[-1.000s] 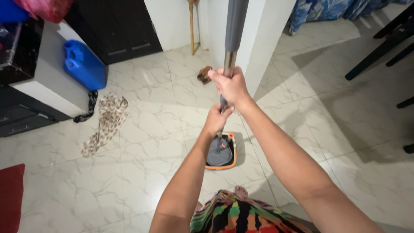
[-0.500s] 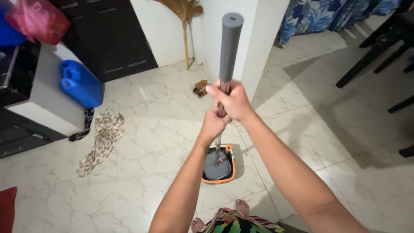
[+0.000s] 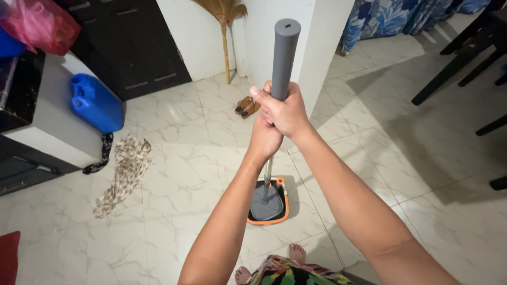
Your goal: Mop the tiled floor using a flat mop and a bucket.
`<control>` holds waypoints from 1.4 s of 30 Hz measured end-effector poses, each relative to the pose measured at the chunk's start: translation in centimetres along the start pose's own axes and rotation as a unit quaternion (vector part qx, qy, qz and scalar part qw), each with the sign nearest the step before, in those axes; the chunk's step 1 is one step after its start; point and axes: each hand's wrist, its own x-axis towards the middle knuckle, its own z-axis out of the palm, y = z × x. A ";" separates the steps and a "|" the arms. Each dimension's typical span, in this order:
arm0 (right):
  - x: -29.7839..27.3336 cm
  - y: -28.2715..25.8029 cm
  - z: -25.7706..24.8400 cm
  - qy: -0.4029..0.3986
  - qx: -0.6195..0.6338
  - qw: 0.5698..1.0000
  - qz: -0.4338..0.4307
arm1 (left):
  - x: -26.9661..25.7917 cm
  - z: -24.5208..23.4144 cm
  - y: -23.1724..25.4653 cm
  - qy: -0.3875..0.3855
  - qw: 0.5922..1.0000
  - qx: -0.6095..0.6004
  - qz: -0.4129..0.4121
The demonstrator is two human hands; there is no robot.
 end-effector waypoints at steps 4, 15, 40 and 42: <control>0.2 0.8 -0.3 -0.019 -0.006 1.000 -0.011 | -0.2 0.1 0.2 0.011 1.000 -0.011 0.021; -2.3 10.4 -3.3 0.028 -0.037 0.999 0.005 | -3.2 -0.1 -8.6 -0.015 0.997 -0.071 -0.039; 0.9 0.9 0.2 -0.038 0.003 0.999 0.002 | 0.0 -1.2 0.9 -0.017 0.997 0.050 -0.062; 0.9 -1.1 1.0 -0.014 -0.005 0.999 0.030 | 0.4 -1.1 2.6 -0.014 0.997 0.043 -0.060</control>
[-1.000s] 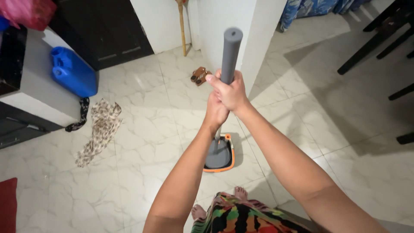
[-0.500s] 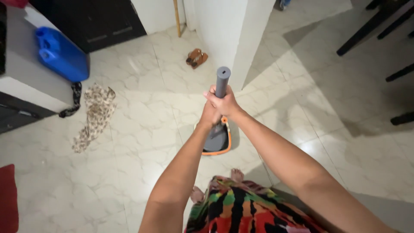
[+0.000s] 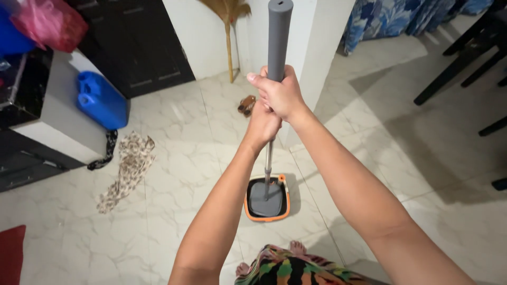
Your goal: Mop the tiled floor using a flat mop and a bucket.
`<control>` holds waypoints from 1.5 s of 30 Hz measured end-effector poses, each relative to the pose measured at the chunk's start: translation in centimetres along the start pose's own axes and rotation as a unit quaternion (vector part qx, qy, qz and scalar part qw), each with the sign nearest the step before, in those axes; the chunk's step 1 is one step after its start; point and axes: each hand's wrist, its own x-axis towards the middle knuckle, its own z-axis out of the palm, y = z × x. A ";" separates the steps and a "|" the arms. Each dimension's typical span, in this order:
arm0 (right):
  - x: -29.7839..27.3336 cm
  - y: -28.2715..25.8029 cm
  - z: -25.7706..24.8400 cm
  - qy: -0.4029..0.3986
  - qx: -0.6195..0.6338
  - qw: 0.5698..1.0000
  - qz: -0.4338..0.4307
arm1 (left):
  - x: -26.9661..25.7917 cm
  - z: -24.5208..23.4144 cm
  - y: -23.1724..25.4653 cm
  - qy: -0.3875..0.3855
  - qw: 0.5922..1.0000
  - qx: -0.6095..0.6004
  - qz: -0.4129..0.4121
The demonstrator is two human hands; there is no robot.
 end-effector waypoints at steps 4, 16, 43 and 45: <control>0.2 -1.2 0.1 -0.011 -0.001 1.000 -0.019 | -0.1 0.2 2.9 0.005 0.999 -0.029 0.021; -0.2 -2.7 -0.1 -0.008 -0.017 1.000 -0.019 | 0.2 0.7 2.7 -0.022 0.999 -0.036 0.019; -4.2 16.5 -4.7 0.009 -0.041 0.999 0.018 | -4.0 1.4 -15.3 0.001 0.999 -0.049 -0.009; -4.9 20.6 -5.6 -0.005 -0.089 0.996 0.006 | -5.1 0.9 -18.0 0.018 0.992 0.021 0.124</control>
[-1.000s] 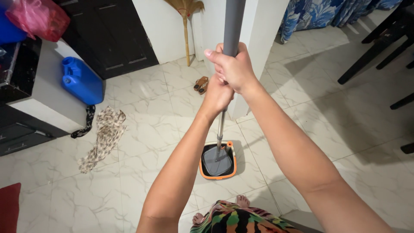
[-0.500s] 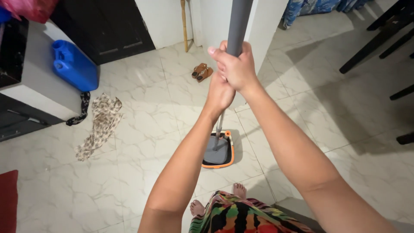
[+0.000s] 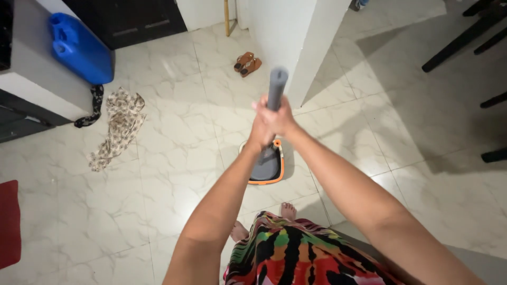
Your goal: Mop the tiled floor using a flat mop and a bucket.
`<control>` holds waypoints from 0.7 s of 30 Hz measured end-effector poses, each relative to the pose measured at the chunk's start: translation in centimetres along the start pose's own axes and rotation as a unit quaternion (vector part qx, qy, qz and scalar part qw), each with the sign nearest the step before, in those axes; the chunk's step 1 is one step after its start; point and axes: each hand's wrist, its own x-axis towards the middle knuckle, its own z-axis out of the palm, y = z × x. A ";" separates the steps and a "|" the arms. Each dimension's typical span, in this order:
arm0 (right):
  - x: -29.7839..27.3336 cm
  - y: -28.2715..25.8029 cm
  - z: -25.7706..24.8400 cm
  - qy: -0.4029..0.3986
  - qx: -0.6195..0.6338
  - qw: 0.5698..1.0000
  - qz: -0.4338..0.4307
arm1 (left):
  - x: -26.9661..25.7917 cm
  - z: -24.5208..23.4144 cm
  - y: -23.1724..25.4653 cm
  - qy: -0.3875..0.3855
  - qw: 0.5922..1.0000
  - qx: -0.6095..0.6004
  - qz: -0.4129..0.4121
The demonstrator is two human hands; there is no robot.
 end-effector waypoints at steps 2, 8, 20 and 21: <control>-1.2 1.2 -0.1 -0.012 -0.042 0.999 -0.011 | -1.2 0.2 -1.5 -0.009 0.999 -0.018 -0.040; -0.1 -0.2 0.1 -0.013 -0.019 1.000 -0.013 | -0.4 -0.1 -2.0 -0.009 0.999 0.007 -0.046; 4.6 -16.5 2.0 0.016 0.049 0.999 -0.001 | 7.5 -1.1 12.3 0.023 0.997 -0.019 -0.071; 5.0 -17.4 1.9 0.009 0.056 0.998 -0.005 | 8.1 -1.2 12.9 0.026 0.999 -0.010 -0.045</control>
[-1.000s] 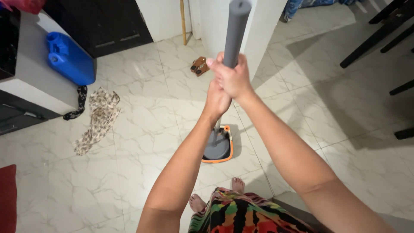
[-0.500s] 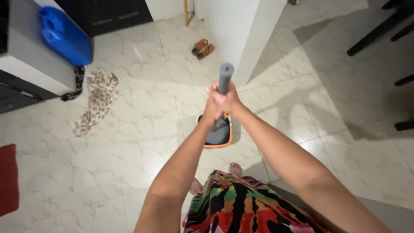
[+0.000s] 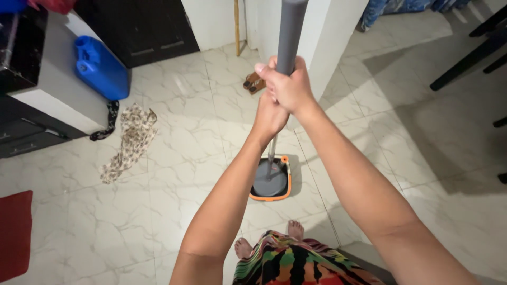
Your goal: Mop the tiled floor using a flat mop and a bucket.
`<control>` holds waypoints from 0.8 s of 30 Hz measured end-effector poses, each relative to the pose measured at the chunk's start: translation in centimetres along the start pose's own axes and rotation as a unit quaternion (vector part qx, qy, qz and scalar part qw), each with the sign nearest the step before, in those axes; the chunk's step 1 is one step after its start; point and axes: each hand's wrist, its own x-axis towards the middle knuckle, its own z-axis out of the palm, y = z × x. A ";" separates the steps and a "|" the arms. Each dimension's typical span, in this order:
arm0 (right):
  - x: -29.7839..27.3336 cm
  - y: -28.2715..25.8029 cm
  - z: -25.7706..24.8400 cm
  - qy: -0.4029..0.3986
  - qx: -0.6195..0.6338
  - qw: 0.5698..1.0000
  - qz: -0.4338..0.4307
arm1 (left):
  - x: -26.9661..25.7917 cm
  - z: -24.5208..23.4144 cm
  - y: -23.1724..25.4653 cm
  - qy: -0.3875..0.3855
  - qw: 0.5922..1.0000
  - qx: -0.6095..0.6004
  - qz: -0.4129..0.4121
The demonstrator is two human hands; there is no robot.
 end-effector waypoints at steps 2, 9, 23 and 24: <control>0.4 -1.3 0.1 -0.012 0.002 1.000 -0.013 | 0.7 0.0 1.0 -0.003 1.000 0.003 0.002; 0.3 -4.6 0.8 -0.017 0.004 1.000 -0.011 | 1.5 0.2 3.7 0.005 1.000 0.016 -0.003; 0.5 -5.0 0.4 -0.010 0.008 1.000 -0.018 | 1.7 0.0 2.8 -0.032 0.998 -0.017 -0.041; 0.5 -5.0 0.4 -0.008 0.002 1.000 -0.016 | 1.8 -0.2 2.0 -0.055 0.996 -0.026 -0.062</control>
